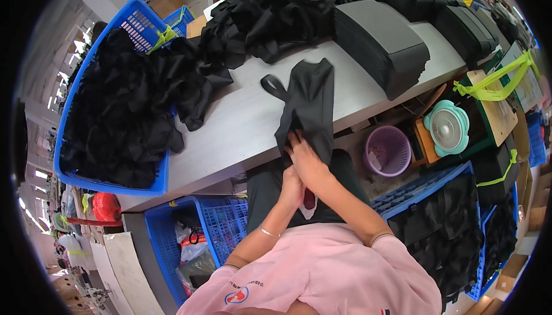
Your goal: Assembling protective gear by fitting fabric sleeves onto foam padding and sorting components.
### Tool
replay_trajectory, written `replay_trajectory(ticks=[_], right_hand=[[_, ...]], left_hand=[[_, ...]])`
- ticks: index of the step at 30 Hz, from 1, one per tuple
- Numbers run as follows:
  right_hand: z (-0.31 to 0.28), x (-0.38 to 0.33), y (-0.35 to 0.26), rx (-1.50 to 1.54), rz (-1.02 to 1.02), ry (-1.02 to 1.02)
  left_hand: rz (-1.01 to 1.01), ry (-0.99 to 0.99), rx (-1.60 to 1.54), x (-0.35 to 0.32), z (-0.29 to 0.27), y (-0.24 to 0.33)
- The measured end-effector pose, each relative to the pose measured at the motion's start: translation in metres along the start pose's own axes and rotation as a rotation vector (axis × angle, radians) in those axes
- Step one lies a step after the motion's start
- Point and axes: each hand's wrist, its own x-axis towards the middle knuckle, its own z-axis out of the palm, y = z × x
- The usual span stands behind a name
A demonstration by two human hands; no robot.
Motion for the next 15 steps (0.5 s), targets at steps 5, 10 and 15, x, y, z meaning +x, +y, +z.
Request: replay_trajectory(ticks=[5,10,15], right_hand=[[-0.017,0.009,-0.015,-0.414,-0.169,-0.393],[-0.011,0.004,0.004,-0.299,-0.271,-0.337],[-0.012,0.001,0.014,-0.1,-0.168,-0.343]], left_hand=[[0.086,-0.124,0.06,0.006,-0.024,-0.015],[0.313,0.091,-0.003,-0.014,-0.007,0.004],[0.464,0.127,0.251,-0.029,-0.021,0.029]])
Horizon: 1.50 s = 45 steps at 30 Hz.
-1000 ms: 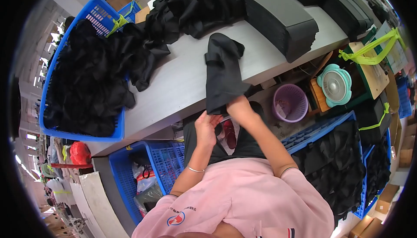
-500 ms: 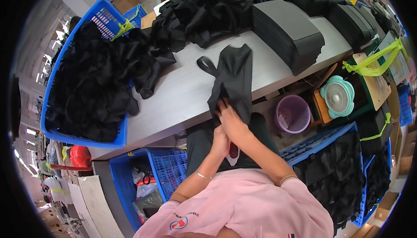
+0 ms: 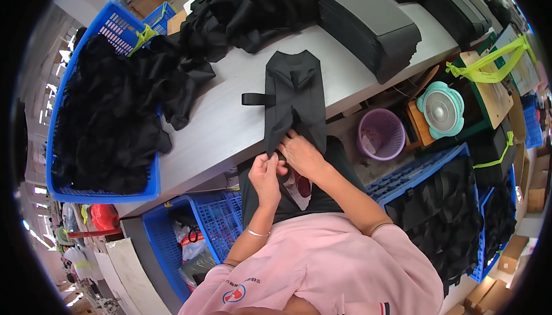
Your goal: Assembling protective gear by fitting fabric sleeves onto foam padding and sorting components.
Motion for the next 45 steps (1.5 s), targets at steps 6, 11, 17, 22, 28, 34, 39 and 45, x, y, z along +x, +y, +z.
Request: replay_trajectory(ticks=[6,11,17,22,28,34,39,45], right_hand=[[-0.009,-0.012,-0.009,0.202,0.126,0.022],[-0.011,-0.022,-0.013,0.174,0.066,-0.12],[-0.039,-0.041,-0.032,-0.142,-0.182,0.586],[-0.061,-0.033,-0.026,-0.411,0.123,0.778],[-0.051,-0.016,0.007,-0.364,-0.028,0.735],[-0.067,-0.019,0.015,-0.335,0.124,0.962],[-0.059,-0.023,0.031,-0.302,0.056,0.776],[-0.065,-0.041,0.042,0.094,0.44,1.143]], left_hand=[[0.444,0.051,0.235,0.0,0.0,0.041],[0.843,-0.54,0.864,0.1,0.019,0.052],[0.975,-0.684,1.271,0.163,0.034,0.033],[1.013,-0.723,1.394,0.151,0.043,0.041],[0.984,-0.752,1.425,0.153,0.039,0.043],[0.972,-0.726,1.407,0.143,0.048,0.038],[1.013,-0.743,1.495,0.148,0.053,0.025],[0.968,-0.764,1.426,0.154,0.031,0.029]])
